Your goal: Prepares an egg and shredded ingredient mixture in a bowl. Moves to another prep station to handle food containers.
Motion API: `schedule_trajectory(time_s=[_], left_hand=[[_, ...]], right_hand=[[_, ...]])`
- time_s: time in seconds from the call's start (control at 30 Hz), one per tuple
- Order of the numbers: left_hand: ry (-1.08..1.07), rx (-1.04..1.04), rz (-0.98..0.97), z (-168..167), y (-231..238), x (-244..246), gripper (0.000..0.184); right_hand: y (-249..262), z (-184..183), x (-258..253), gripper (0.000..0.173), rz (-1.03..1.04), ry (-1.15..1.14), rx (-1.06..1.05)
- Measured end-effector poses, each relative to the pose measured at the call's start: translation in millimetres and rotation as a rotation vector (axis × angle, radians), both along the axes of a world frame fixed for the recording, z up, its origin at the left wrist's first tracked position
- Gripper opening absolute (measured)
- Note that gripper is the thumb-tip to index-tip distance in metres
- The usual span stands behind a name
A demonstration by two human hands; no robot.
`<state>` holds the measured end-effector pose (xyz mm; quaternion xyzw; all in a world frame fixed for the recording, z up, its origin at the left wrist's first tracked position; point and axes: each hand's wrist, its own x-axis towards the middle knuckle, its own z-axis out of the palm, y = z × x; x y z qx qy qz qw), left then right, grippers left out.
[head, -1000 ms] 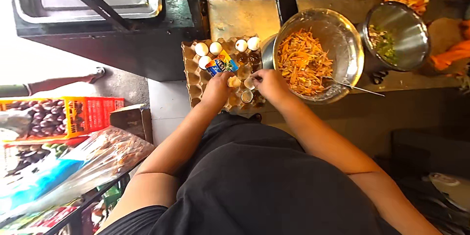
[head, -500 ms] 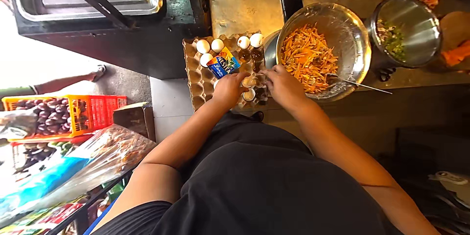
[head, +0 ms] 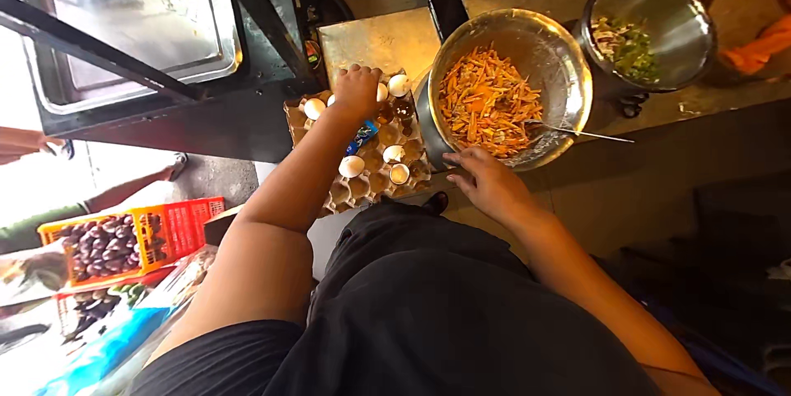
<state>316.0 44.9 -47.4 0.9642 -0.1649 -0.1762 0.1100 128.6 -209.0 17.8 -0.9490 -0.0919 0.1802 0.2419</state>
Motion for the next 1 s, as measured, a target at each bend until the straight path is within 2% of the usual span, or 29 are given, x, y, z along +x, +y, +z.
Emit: schedule_trajectory(time_s=[0.13,0.33,0.47,0.53,0.7,0.77,0.83,1.0], left_hand=[[0.021,0.047,-0.035,-6,-5,6,0.055],[-0.032,-0.016,0.010,-1,-1,1,0.048],[-0.058,-0.190,0.073,44,-17,-15,0.050],[-0.071,-0.324,0.040,70,-38,-29,0.049],[-0.027,-0.483,-0.105,102,-103,-59,0.047],[-0.020,-0.472,-0.150,103,-123,-67,0.051],[-0.044,-0.467,-0.172,99,-134,-73,0.053],[0.001,-0.717,-0.143,88,-135,-78,0.060]], right_hand=[[-21,5,-7,0.038,-0.054,0.026,0.006],[-41,4,-5,0.037,-0.090,-0.014,0.034],[-48,7,9,0.033,-0.117,-0.105,0.149],[-49,13,24,0.031,-0.174,-0.121,0.255],[-48,29,60,0.049,-0.347,0.011,0.648],[-52,32,66,0.056,-0.341,0.008,0.674],[-60,33,66,0.054,-0.351,-0.014,0.638],[-85,37,62,0.043,-0.388,0.066,0.712]])
